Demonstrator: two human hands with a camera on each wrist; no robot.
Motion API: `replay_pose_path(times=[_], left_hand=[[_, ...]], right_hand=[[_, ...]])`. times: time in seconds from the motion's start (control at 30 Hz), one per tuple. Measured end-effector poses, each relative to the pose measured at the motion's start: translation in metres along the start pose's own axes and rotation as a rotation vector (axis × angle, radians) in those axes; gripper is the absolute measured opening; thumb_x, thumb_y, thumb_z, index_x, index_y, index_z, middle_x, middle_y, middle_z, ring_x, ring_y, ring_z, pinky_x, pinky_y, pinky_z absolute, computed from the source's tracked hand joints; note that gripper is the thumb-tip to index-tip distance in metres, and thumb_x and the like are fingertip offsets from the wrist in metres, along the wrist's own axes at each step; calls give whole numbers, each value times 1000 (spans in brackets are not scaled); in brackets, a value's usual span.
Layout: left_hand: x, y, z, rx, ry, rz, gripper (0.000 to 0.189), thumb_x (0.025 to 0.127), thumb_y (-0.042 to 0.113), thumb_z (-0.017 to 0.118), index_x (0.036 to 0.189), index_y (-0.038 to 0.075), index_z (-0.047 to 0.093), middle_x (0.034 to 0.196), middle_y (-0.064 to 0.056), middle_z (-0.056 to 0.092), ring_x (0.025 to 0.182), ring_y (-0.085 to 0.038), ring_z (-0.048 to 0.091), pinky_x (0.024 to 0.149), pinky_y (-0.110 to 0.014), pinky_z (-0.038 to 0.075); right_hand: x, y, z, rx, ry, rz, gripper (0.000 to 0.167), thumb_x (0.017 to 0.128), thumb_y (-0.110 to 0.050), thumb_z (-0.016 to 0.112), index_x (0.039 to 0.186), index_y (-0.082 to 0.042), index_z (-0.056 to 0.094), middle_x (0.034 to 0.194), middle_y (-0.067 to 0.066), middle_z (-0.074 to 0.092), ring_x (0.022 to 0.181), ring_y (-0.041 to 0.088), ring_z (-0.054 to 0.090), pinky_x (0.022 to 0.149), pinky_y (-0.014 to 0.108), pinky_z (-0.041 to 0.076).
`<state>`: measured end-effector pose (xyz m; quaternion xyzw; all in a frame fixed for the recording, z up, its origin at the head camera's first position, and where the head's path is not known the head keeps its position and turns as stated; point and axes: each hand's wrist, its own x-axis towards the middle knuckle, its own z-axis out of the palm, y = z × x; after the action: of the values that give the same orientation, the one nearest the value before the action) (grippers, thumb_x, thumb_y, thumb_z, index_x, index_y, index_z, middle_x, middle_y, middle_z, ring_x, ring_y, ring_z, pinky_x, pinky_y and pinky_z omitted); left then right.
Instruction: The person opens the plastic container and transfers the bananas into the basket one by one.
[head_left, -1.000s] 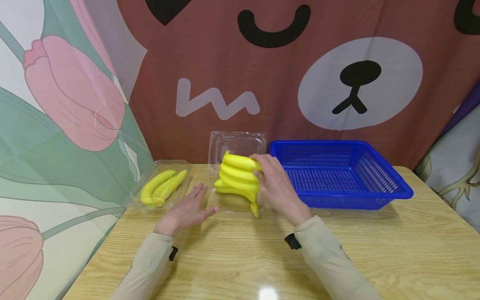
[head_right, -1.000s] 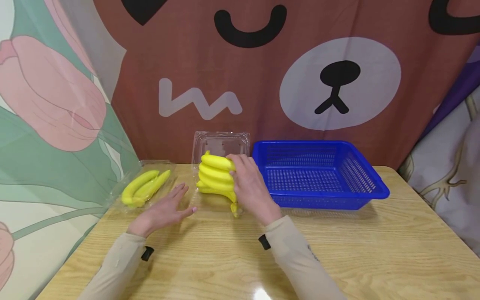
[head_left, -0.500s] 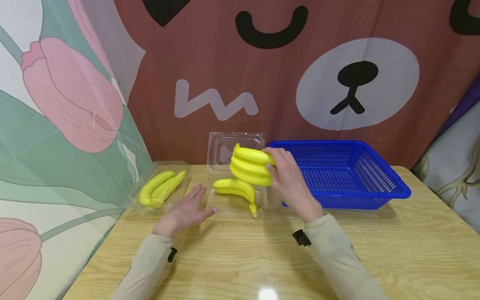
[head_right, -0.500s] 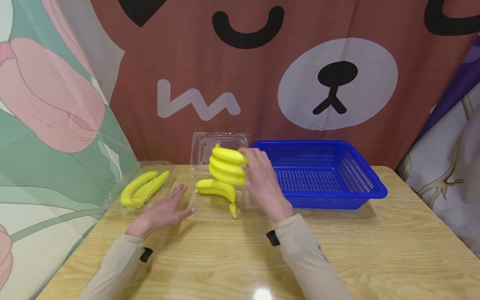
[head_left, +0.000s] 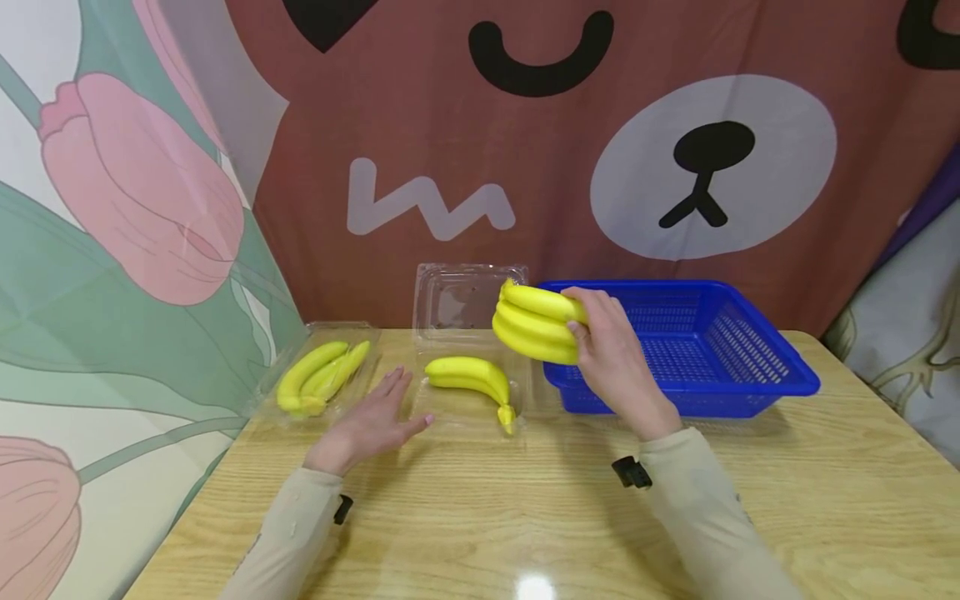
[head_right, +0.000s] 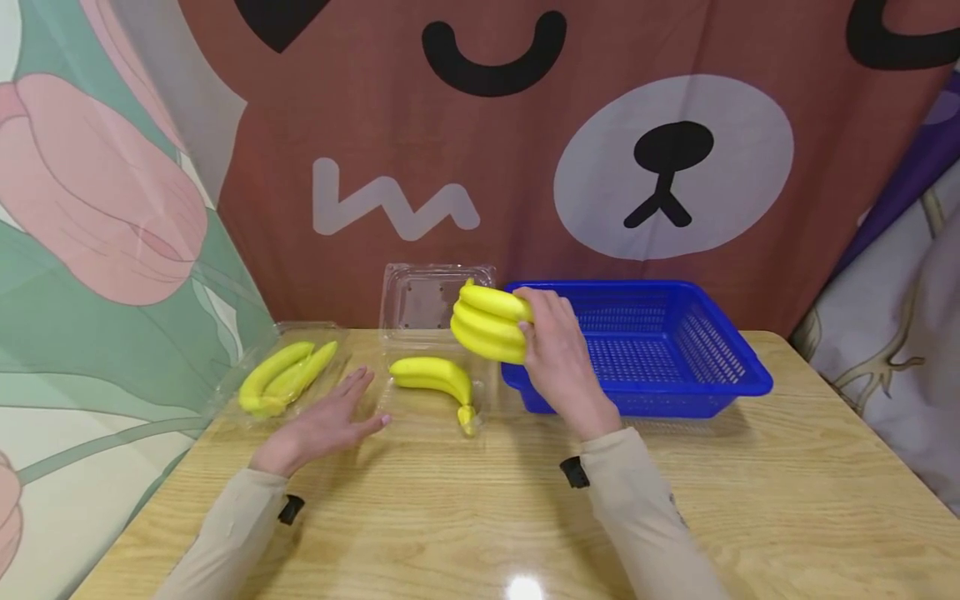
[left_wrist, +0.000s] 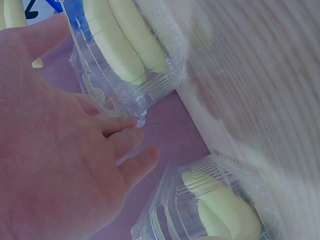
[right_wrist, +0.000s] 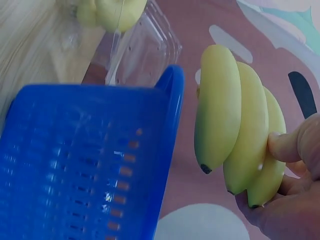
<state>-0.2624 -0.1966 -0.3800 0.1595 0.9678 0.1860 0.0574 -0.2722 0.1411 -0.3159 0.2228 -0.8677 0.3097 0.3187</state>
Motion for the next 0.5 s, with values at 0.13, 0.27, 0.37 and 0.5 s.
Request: replay_pose_path(times=[0.13, 0.27, 0.37, 0.5], left_hand=[[0, 0, 0, -10, 2, 5, 92, 95, 59, 52, 157, 1, 14, 163, -14, 6, 149, -31, 8, 117, -51, 17], [0, 0, 1, -12, 2, 6, 89, 96, 55, 54, 156, 1, 15, 163, -14, 6, 149, -31, 8, 117, -51, 17], [0, 0, 1, 1, 1, 3, 89, 97, 54, 53, 157, 1, 15, 163, -14, 6, 149, -30, 8, 117, -50, 17], [0, 0, 1, 3, -3, 0, 89, 97, 55, 52, 157, 1, 14, 163, -14, 5, 149, -31, 8, 117, -50, 17]], right_hand=[[-2, 8, -8, -12, -7, 32, 37, 96, 5, 56, 132, -4, 52, 122, 16, 56, 103, 32, 48, 85, 47, 42], [-5, 17, -17, -22, -4, 52, 36, 97, 5, 54, 132, -3, 52, 123, 17, 55, 103, 33, 48, 85, 48, 41], [-7, 24, -23, -30, 1, 65, 36, 97, 5, 54, 132, -2, 52, 123, 18, 55, 102, 34, 47, 84, 48, 41], [-12, 33, -31, -48, 5, 84, 36, 97, 4, 54, 133, -2, 52, 124, 19, 55, 102, 34, 47, 84, 48, 41]])
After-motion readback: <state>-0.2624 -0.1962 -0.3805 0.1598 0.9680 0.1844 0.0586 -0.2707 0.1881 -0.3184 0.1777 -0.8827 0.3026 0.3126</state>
